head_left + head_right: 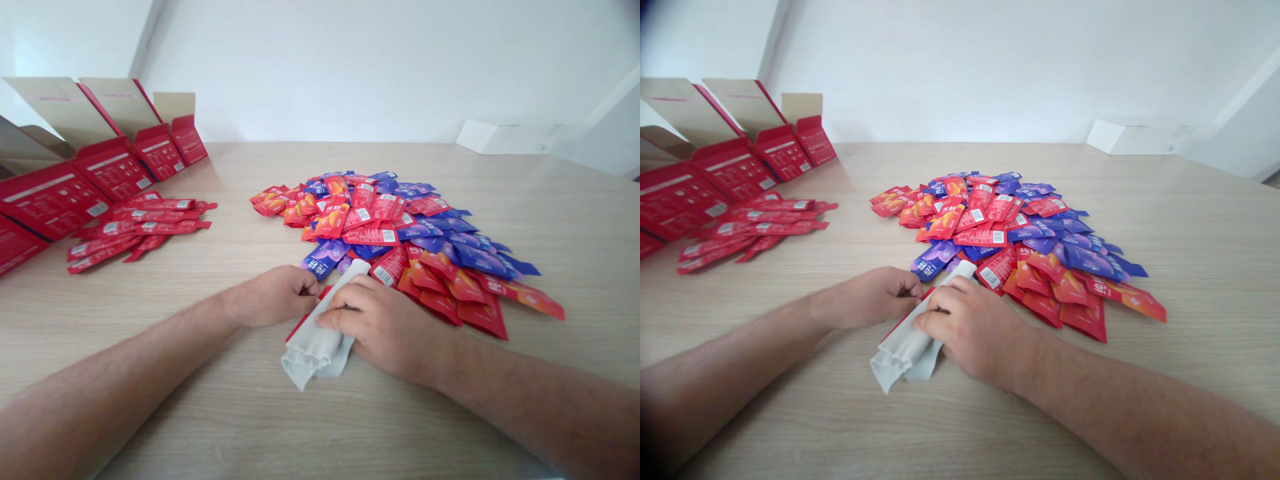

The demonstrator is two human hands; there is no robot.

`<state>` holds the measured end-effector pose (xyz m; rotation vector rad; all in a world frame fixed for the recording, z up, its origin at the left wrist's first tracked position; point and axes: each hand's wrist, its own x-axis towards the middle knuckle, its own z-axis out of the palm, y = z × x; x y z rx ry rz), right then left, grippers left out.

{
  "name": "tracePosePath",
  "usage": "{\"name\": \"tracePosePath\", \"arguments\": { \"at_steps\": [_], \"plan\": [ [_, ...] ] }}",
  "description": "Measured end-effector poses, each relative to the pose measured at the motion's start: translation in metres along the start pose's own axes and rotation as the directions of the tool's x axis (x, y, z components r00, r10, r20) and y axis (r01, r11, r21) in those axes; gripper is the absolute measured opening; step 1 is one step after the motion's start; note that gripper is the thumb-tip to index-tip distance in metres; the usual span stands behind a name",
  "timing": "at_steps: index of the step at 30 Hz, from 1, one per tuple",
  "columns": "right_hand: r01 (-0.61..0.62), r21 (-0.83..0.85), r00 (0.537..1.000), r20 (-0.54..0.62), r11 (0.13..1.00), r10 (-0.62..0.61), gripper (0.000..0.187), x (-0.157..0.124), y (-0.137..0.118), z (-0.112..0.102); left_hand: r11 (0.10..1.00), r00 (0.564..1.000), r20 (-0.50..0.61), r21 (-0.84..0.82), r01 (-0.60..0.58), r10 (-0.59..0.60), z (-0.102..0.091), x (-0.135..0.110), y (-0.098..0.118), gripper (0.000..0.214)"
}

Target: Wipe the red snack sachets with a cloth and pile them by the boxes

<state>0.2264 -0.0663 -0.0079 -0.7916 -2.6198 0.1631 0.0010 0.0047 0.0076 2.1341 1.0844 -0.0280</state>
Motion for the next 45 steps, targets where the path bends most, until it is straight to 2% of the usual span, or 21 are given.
{"name": "tracePosePath", "arguments": {
  "at_steps": [4,9,14,18,23,28,33,37,42,45],
  "plan": [
    [0.071,0.004,0.997,0.040,0.997,-0.071,0.024,0.0015,-0.0015,-0.0015,1.000,1.000,-0.003,0.002,0.008,-0.008,-0.0003,0.0000,-0.0003,0.018],
    [-0.019,0.003,1.000,0.009,1.000,0.019,0.028,0.0009,-0.0015,-0.0010,1.000,1.000,-0.008,-0.003,-0.009,0.009,-0.0006,-0.0007,0.0006,0.017],
    [0.061,0.002,0.997,0.050,0.998,-0.061,0.024,0.0013,-0.0030,-0.0015,1.000,1.000,0.002,0.014,0.006,-0.006,-0.0017,-0.0004,0.0012,0.017],
    [-0.012,0.008,1.000,0.001,1.000,0.012,0.027,0.0001,-0.0018,-0.0003,1.000,1.000,-0.009,-0.002,-0.011,0.011,-0.0003,0.0000,-0.0004,0.016],
    [0.072,0.002,0.997,0.040,0.997,-0.072,0.024,0.0006,-0.0033,-0.0012,1.000,1.000,0.005,0.013,0.000,0.000,-0.0009,0.0004,-0.0017,0.017],
    [-0.018,0.005,1.000,0.014,1.000,0.018,0.026,0.0005,-0.0029,-0.0005,1.000,1.000,-0.008,-0.005,-0.016,0.016,-0.0009,-0.0002,-0.0009,0.016],
    [0.069,0.011,0.997,0.039,0.998,-0.070,0.024,0.0001,-0.0046,-0.0008,1.000,1.000,0.001,0.009,-0.014,0.014,-0.0019,0.0004,-0.0008,0.017],
    [-0.022,0.003,1.000,0.013,1.000,0.022,0.026,0.0001,-0.0027,-0.0004,1.000,1.000,0.003,0.004,-0.027,0.027,-0.0013,0.0000,-0.0011,0.017],
    [0.100,0.006,0.994,0.036,0.995,-0.101,0.024,0.0020,-0.0030,0.0005,1.000,1.000,0.018,0.011,-0.007,0.007,-0.0029,0.0004,-0.0006,0.017],
    [0.054,0.013,0.998,0.020,0.998,-0.054,0.024,0.0011,-0.0023,0.0001,1.000,1.000,0.007,0.008,-0.012,0.012,-0.0026,-0.0001,-0.0003,0.017]
  ]
}}
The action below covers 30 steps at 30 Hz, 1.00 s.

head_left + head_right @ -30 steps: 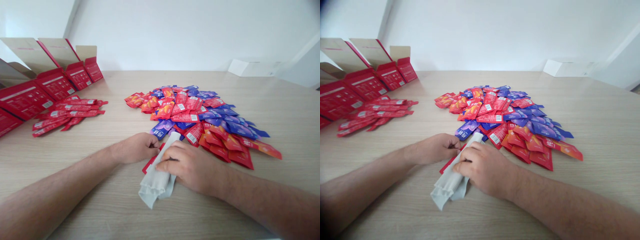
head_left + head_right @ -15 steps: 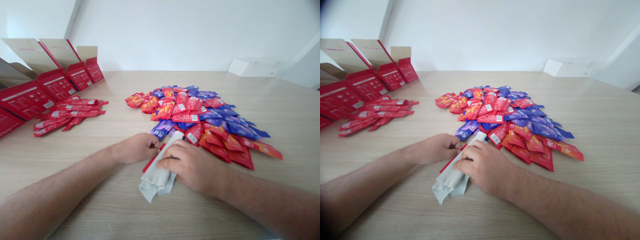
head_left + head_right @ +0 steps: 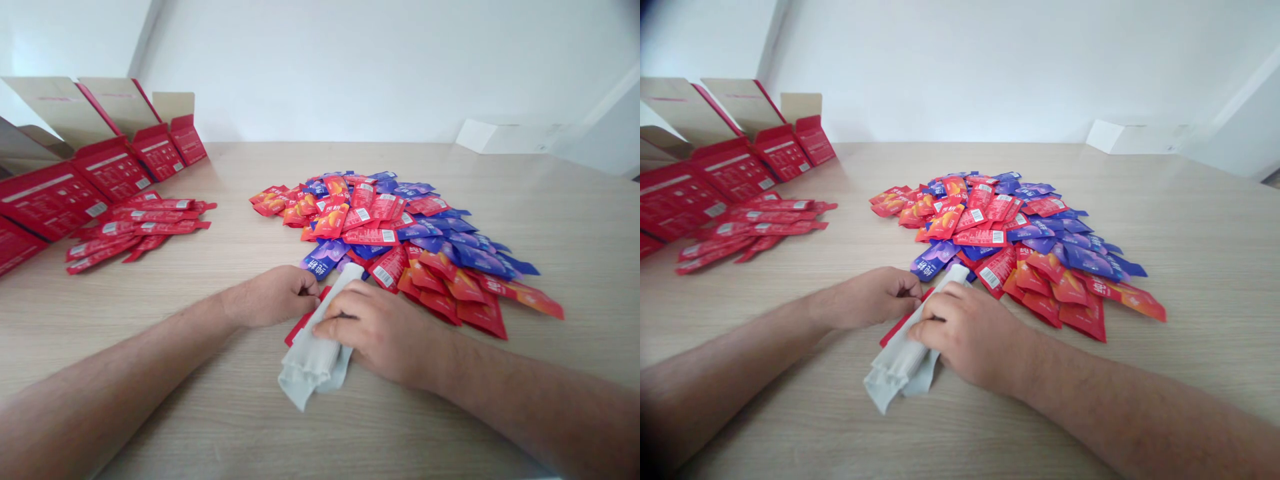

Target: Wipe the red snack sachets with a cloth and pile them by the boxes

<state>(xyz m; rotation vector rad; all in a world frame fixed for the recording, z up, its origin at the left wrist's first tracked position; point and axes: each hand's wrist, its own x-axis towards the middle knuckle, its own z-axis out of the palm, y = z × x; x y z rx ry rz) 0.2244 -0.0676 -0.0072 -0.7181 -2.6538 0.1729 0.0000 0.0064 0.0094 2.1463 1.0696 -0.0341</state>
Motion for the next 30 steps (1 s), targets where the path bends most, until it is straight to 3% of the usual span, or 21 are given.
{"name": "tracePosePath", "arguments": {
  "at_steps": [2,8,12,18,22,30],
  "plan": [
    [-0.052,-0.006,0.999,-0.009,0.999,0.052,0.026,-0.0007,0.0000,-0.0010,1.000,1.000,-0.006,0.001,-0.001,0.001,0.0003,-0.0003,0.0002,0.017],
    [0.025,-0.002,0.999,0.030,1.000,-0.025,0.024,0.0007,-0.0015,-0.0025,1.000,1.000,0.007,0.010,0.003,-0.003,-0.0001,0.0005,-0.0009,0.018],
    [-0.047,-0.007,0.999,-0.004,0.999,0.047,0.025,0.0000,0.0007,-0.0016,1.000,1.000,0.001,0.001,0.001,-0.001,0.0013,0.0004,-0.0024,0.017],
    [0.007,0.004,0.999,0.040,1.000,-0.007,0.024,0.0003,0.0002,-0.0021,1.000,1.000,0.001,0.016,-0.007,0.007,0.0003,0.0006,-0.0020,0.018],
    [-0.051,-0.001,0.999,0.002,0.999,0.051,0.027,-0.0010,0.0020,-0.0003,1.000,1.000,0.001,0.006,-0.005,0.005,0.0019,0.0002,-0.0024,0.017],
    [-0.037,-0.005,0.999,0.017,0.999,0.037,0.025,-0.0007,0.0004,-0.0018,1.000,1.000,-0.002,0.013,-0.014,0.014,0.0016,-0.0002,-0.0020,0.017]
  ]
}}
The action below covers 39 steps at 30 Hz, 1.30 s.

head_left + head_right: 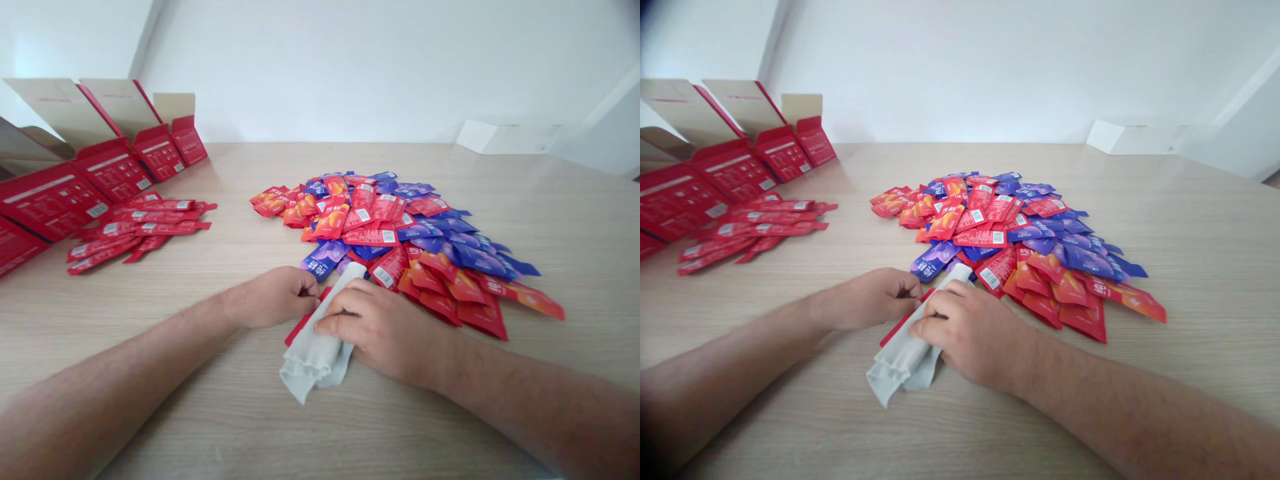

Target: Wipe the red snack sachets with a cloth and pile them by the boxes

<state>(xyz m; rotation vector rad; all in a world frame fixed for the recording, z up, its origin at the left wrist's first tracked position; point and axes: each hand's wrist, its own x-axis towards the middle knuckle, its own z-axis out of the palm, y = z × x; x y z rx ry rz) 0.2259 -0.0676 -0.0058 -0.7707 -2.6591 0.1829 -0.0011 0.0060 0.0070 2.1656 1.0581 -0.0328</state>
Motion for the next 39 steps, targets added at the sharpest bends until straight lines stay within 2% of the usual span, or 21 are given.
{"name": "tracePosePath", "arguments": {
  "at_steps": [3,8,13,18,23,28,33,37,39],
  "plan": [
    [-0.027,-0.006,1.000,-0.004,1.000,0.026,0.027,0.0007,-0.0003,0.0005,1.000,1.000,0.003,-0.008,0.004,-0.004,-0.0004,-0.0002,0.0013,0.017],
    [0.030,-0.001,0.999,0.014,1.000,-0.030,0.025,0.0016,-0.0021,-0.0003,1.000,1.000,-0.003,-0.004,0.011,-0.011,-0.0012,-0.0004,0.0018,0.017],
    [-0.033,0.002,0.999,-0.012,0.999,0.033,0.027,0.0008,-0.0018,-0.0013,1.000,1.000,0.000,-0.009,0.012,-0.012,-0.0005,-0.0007,0.0016,0.017],
    [0.031,0.001,0.999,0.027,1.000,-0.032,0.025,0.0012,-0.0027,-0.0020,1.000,1.000,0.001,-0.009,0.017,-0.017,-0.0008,-0.0005,0.0019,0.017],
    [-0.034,-0.011,0.999,-0.020,0.999,0.034,0.026,0.0003,-0.0018,-0.0003,1.000,1.000,-0.008,-0.005,0.015,-0.015,0.0015,-0.0001,0.0011,0.018],
    [0.031,0.001,0.999,0.022,1.000,-0.031,0.025,0.0022,-0.0034,-0.0019,1.000,1.000,0.002,0.003,0.012,-0.012,0.0001,0.0002,0.0018,0.017],
    [-0.042,0.002,0.999,-0.011,0.999,0.042,0.026,0.0009,-0.0026,-0.0014,1.000,1.000,0.004,-0.007,0.001,-0.001,0.0006,-0.0004,0.0010,0.018],
    [0.046,0.008,0.999,0.019,0.999,-0.047,0.023,0.0007,-0.0036,-0.0019,1.000,1.000,0.012,0.005,0.015,-0.015,-0.0005,0.0001,0.0008,0.019],
    [0.042,0.011,0.999,0.017,0.999,-0.042,0.023,0.0003,-0.0027,-0.0012,1.000,1.000,0.008,0.004,0.013,-0.013,-0.0002,0.0002,0.0006,0.018]
  ]
}}
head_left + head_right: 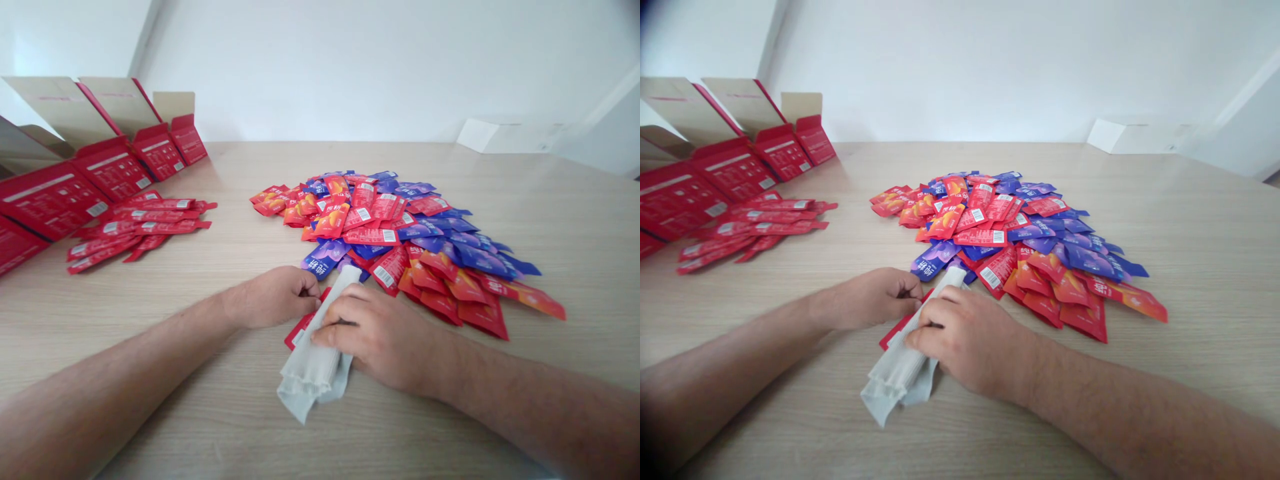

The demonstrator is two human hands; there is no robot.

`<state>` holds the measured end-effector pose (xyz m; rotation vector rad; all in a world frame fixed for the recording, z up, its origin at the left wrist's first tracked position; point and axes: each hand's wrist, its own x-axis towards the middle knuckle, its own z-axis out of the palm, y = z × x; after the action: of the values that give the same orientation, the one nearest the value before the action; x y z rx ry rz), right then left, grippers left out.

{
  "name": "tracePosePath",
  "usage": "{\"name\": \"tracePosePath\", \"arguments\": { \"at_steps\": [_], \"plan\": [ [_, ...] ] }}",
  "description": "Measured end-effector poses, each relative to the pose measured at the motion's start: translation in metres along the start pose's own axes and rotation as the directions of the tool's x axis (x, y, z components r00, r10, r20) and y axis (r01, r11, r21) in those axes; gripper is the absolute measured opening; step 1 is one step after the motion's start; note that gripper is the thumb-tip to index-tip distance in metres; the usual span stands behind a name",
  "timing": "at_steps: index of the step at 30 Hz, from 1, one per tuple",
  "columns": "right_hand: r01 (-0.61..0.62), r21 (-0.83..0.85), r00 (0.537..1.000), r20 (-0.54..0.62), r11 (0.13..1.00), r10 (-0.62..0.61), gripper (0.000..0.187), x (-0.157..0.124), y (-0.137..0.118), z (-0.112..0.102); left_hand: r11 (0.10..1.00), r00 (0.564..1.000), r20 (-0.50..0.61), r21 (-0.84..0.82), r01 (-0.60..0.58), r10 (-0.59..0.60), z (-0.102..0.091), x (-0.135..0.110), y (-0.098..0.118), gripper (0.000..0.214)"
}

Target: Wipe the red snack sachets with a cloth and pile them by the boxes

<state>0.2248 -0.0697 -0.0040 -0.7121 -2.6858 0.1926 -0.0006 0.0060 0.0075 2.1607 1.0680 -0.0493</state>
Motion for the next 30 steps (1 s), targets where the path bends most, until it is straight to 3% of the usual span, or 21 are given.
{"name": "tracePosePath", "arguments": {
  "at_steps": [4,9,14,20,25,30],
  "plan": [
    [-0.085,-0.007,0.996,-0.037,0.996,0.085,0.029,-0.0006,0.0019,0.0007,1.000,1.000,0.000,-0.011,-0.003,0.003,0.0016,-0.0002,0.0001,0.018],
    [-0.010,-0.011,1.000,0.001,1.000,0.010,0.025,0.0006,0.0003,-0.0015,1.000,1.000,-0.002,0.004,-0.001,0.001,0.0008,0.0003,-0.0001,0.019],
    [-0.075,-0.013,0.996,-0.040,0.997,0.075,0.027,-0.0003,0.0013,0.0003,1.000,1.000,-0.018,0.010,-0.003,0.003,0.0016,-0.0002,0.0004,0.019],
    [-0.018,-0.003,1.000,-0.009,1.000,0.018,0.024,0.0013,0.0002,-0.0011,1.000,1.000,-0.003,0.010,0.005,-0.005,-0.0001,-0.0004,0.0021,0.019],
    [-0.090,-0.006,0.995,-0.032,0.996,0.090,0.031,-0.0002,0.0020,0.0000,1.000,1.000,-0.008,-0.010,-0.001,0.001,0.0010,-0.0007,0.0014,0.019],
    [-0.021,-0.010,1.000,0.007,1.000,0.021,0.026,0.0002,0.0009,-0.0010,1.000,1.000,-0.004,0.007,0.003,-0.003,-0.0004,-0.0008,0.0016,0.019]
  ]
}}
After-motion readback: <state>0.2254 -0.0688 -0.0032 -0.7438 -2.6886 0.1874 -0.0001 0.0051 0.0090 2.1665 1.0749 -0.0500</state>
